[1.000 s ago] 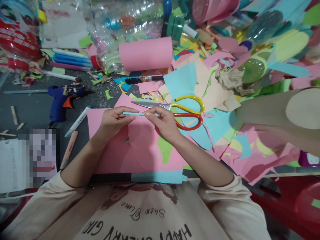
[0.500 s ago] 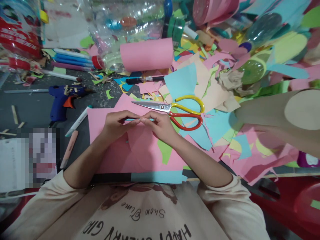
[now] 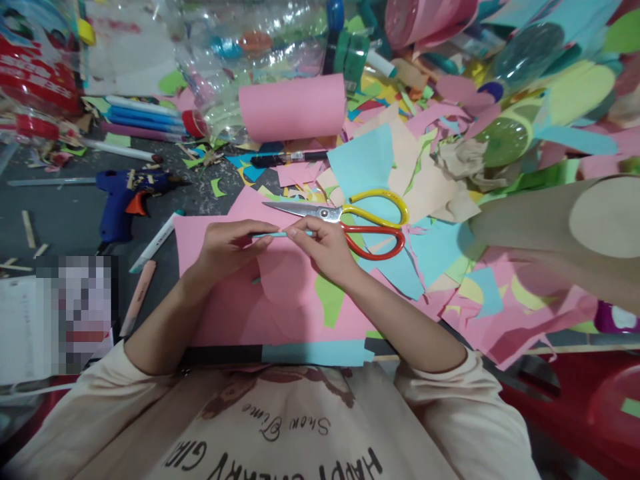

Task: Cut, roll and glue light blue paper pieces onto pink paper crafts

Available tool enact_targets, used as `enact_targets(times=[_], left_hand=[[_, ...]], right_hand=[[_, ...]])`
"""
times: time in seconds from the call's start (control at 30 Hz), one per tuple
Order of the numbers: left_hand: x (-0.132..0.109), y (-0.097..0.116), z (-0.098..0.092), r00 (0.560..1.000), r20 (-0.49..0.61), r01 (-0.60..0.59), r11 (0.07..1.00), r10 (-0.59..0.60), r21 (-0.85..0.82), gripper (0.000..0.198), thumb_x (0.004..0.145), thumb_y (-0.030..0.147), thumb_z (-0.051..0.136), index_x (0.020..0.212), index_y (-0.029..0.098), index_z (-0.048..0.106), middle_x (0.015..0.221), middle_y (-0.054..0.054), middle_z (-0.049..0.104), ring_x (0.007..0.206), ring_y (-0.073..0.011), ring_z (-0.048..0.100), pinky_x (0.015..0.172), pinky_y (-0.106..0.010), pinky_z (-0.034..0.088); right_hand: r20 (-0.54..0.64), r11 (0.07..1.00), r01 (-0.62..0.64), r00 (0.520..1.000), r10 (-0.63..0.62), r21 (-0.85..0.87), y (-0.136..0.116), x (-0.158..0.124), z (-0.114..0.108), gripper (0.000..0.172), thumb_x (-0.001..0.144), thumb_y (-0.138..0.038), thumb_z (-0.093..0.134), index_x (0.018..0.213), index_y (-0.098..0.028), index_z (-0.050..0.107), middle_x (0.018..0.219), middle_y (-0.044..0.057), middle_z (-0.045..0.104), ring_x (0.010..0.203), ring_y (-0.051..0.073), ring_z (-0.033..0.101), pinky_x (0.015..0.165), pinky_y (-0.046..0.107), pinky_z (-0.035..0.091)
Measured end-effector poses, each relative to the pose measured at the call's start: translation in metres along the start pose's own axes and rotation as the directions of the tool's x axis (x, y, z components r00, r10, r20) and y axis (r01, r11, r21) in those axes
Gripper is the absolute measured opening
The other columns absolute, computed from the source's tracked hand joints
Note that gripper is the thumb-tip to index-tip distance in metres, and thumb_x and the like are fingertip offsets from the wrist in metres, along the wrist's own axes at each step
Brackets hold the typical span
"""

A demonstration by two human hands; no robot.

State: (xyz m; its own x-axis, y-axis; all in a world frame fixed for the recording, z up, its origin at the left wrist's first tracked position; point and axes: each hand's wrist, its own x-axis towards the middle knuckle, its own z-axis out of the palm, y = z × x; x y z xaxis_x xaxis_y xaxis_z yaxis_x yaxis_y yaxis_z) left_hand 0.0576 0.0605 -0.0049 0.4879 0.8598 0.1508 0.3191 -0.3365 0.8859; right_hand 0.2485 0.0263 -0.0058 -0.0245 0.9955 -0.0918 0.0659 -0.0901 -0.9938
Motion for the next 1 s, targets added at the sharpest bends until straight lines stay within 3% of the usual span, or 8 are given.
enact_targets(times=[0.1, 0.2, 0.33, 0.57, 0.77, 1.0], left_hand=[[0.001, 0.003, -0.003, 0.993, -0.076, 0.092, 0.995, -0.09, 0.022, 0.016, 0.08, 0.024, 0.062, 0.087, 0.022, 0.076, 0.09, -0.001, 0.079, 0.074, -0.0142, 0.071, 0.068, -0.023, 0.056], [0.001, 0.007, -0.005, 0.984, -0.07, 0.16, 0.987, -0.161, -0.024, 0.016, 0.079, 0.025, 0.062, 0.087, 0.022, 0.076, 0.092, -0.002, 0.079, 0.082, -0.0151, 0.072, 0.076, -0.023, 0.056], [0.002, 0.01, -0.005, 0.969, -0.074, 0.228, 0.967, -0.237, -0.115, 0.018, 0.076, 0.033, 0.068, 0.087, 0.021, 0.075, 0.093, -0.004, 0.078, 0.079, -0.0148, 0.07, 0.071, -0.023, 0.055], [0.004, 0.01, -0.003, 0.94, -0.12, 0.292, 0.936, -0.318, -0.195, 0.016, 0.074, 0.033, 0.069, 0.08, 0.019, 0.077, 0.082, -0.003, 0.076, 0.06, -0.0109, 0.06, 0.054, -0.022, 0.047], [0.003, 0.01, -0.004, 0.927, -0.148, 0.308, 0.924, -0.345, -0.228, 0.015, 0.075, 0.034, 0.072, 0.08, 0.02, 0.076, 0.081, -0.004, 0.076, 0.069, -0.0145, 0.065, 0.06, -0.024, 0.05], [0.007, 0.004, -0.002, 0.914, -0.229, 0.285, 0.932, -0.335, -0.224, 0.02, 0.076, 0.039, 0.069, 0.077, 0.02, 0.071, 0.081, -0.003, 0.073, 0.079, -0.0155, 0.068, 0.071, -0.026, 0.053]], right_hand=[[-0.069, 1.0, -0.008, 0.998, 0.008, -0.001, 0.003, 0.001, -0.003, 0.031, 0.078, -0.052, 0.071, 0.07, -0.022, 0.071, 0.068, -0.001, 0.069, 0.066, 0.015, 0.061, 0.064, 0.03, 0.048], [-0.081, 1.0, -0.02, 0.997, 0.021, 0.012, 0.004, 0.001, -0.003, 0.028, 0.077, -0.05, 0.073, 0.07, -0.023, 0.072, 0.069, -0.001, 0.07, 0.068, 0.015, 0.062, 0.065, 0.03, 0.049], [-0.075, 0.999, -0.017, 0.997, 0.019, 0.036, 0.004, 0.001, -0.002, 0.028, 0.077, -0.051, 0.072, 0.073, -0.023, 0.073, 0.072, -0.001, 0.072, 0.07, 0.016, 0.064, 0.068, 0.031, 0.05], [-0.063, 1.0, -0.001, 0.998, 0.002, 0.022, 0.005, 0.002, -0.002, 0.048, 0.081, -0.069, 0.058, 0.072, -0.024, 0.074, 0.075, 0.001, 0.072, 0.077, 0.019, 0.064, 0.078, 0.039, 0.051], [-0.066, 0.997, -0.036, 0.997, 0.04, 0.069, 0.001, 0.002, 0.0, 0.04, 0.069, -0.065, 0.073, 0.08, -0.026, 0.073, 0.081, 0.001, 0.072, 0.072, 0.018, 0.063, 0.066, 0.034, 0.052], [-0.067, 0.99, -0.087, 0.993, 0.095, 0.109, 0.005, 0.004, -0.002, 0.033, 0.07, -0.057, 0.076, 0.081, -0.026, 0.074, 0.058, -0.004, 0.059, 0.051, 0.012, 0.05, 0.052, 0.029, 0.044]])
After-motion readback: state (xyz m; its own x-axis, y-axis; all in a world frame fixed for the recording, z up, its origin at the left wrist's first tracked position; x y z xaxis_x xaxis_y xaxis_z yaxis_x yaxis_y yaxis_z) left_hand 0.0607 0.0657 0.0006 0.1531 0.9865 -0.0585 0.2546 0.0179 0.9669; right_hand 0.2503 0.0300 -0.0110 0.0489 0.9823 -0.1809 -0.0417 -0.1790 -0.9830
